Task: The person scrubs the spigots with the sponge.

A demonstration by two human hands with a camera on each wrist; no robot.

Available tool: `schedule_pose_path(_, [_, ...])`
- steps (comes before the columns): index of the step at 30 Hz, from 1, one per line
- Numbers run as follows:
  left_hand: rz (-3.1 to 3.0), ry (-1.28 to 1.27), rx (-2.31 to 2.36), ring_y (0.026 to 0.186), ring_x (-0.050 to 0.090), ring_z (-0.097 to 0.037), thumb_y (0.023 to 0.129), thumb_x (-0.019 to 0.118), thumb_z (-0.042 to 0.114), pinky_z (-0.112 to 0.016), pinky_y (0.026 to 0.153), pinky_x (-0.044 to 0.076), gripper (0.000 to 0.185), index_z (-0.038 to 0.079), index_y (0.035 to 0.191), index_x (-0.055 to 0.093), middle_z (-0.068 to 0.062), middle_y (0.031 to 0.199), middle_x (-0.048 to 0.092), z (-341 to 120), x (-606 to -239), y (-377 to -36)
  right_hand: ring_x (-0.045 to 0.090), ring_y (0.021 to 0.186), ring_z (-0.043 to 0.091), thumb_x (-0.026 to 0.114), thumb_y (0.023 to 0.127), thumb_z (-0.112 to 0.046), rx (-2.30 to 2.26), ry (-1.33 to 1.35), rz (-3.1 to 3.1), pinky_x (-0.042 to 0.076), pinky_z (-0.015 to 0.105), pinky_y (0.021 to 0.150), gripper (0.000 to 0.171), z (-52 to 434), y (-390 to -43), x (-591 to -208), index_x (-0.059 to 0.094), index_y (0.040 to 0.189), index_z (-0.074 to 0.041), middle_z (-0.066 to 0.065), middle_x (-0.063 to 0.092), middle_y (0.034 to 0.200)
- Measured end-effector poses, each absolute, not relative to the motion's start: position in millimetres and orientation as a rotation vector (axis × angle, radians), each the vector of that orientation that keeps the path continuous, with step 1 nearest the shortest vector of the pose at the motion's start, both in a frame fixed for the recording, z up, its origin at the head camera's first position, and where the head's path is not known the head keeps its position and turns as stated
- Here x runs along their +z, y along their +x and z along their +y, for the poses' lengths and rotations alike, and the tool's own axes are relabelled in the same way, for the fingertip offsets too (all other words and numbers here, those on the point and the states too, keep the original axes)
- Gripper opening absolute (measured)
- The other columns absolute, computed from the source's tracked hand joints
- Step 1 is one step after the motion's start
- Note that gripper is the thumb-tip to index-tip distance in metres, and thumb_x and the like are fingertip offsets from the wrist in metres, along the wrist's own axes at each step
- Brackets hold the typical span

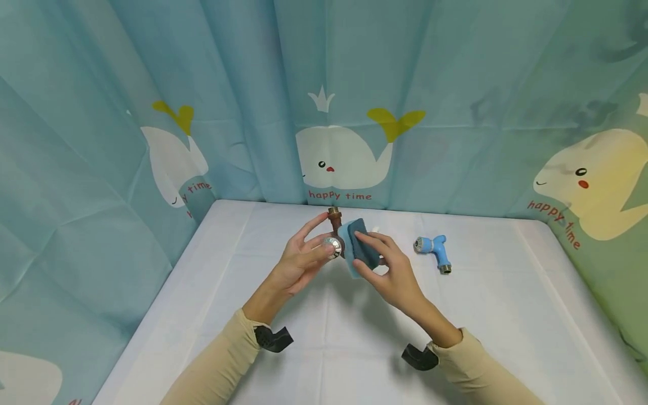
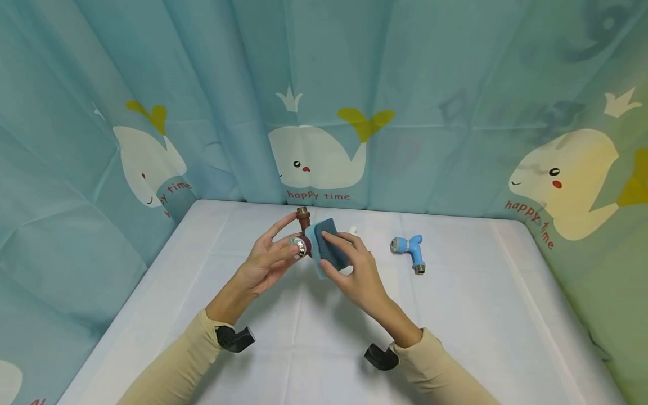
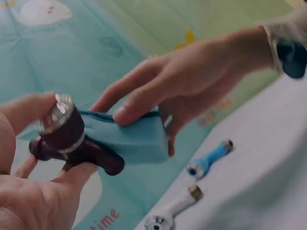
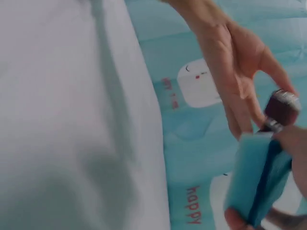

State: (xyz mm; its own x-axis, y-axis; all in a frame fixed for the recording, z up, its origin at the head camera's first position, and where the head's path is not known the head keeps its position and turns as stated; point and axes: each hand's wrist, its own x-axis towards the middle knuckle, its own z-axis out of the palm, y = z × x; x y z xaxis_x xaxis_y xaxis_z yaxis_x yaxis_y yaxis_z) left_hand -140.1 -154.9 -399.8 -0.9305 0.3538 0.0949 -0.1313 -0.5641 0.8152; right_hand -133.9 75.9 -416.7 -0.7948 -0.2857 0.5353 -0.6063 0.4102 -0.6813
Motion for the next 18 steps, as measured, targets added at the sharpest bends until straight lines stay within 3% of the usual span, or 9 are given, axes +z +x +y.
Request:
schedule_pose_path(6, [1.283, 0.333, 2.626, 0.113, 0.065, -0.022, 0.099, 0.06, -0.009, -0.031, 0.098, 0.054, 0.074, 0.011, 0.162, 0.027, -0.023, 0.134, 0.054, -151, -399, -140, 0.063, 0.114, 0.034, 0.08, 0.09, -0.013, 1.316, 0.68, -2.296, 0.06, 0.041, 0.072, 0.054, 69, -129, -422, 0.065, 0.141, -0.016, 0.018, 0.057, 0.137])
schedule_pose_path(12, [1.446, 0.285, 2.594, 0.105, 0.069, -0.019, 0.097, 0.058, -0.011, -0.029, 0.092, 0.057, 0.072, 0.011, 0.16, 0.032, -0.022, 0.13, 0.057, -151, -404, -142, 0.064, 0.112, 0.035, 0.083, 0.088, -0.015, 1.235, 0.692, -2.34, 0.06, 0.045, 0.073, 0.053, 75, -134, -422, 0.067, 0.138, -0.017, 0.019, 0.057, 0.136])
schedule_pose_path(18, [1.619, 0.347, 2.498, 0.101, 0.072, -0.019, 0.091, 0.069, -0.006, -0.031, 0.089, 0.059, 0.072, 0.008, 0.155, 0.041, -0.02, 0.121, 0.068, -154, -409, -142, 0.059, 0.117, 0.042, 0.083, 0.088, -0.015, 1.079, 0.841, -2.359, 0.059, 0.05, 0.078, 0.051, 84, -141, -417, 0.068, 0.137, -0.015, 0.026, 0.053, 0.14])
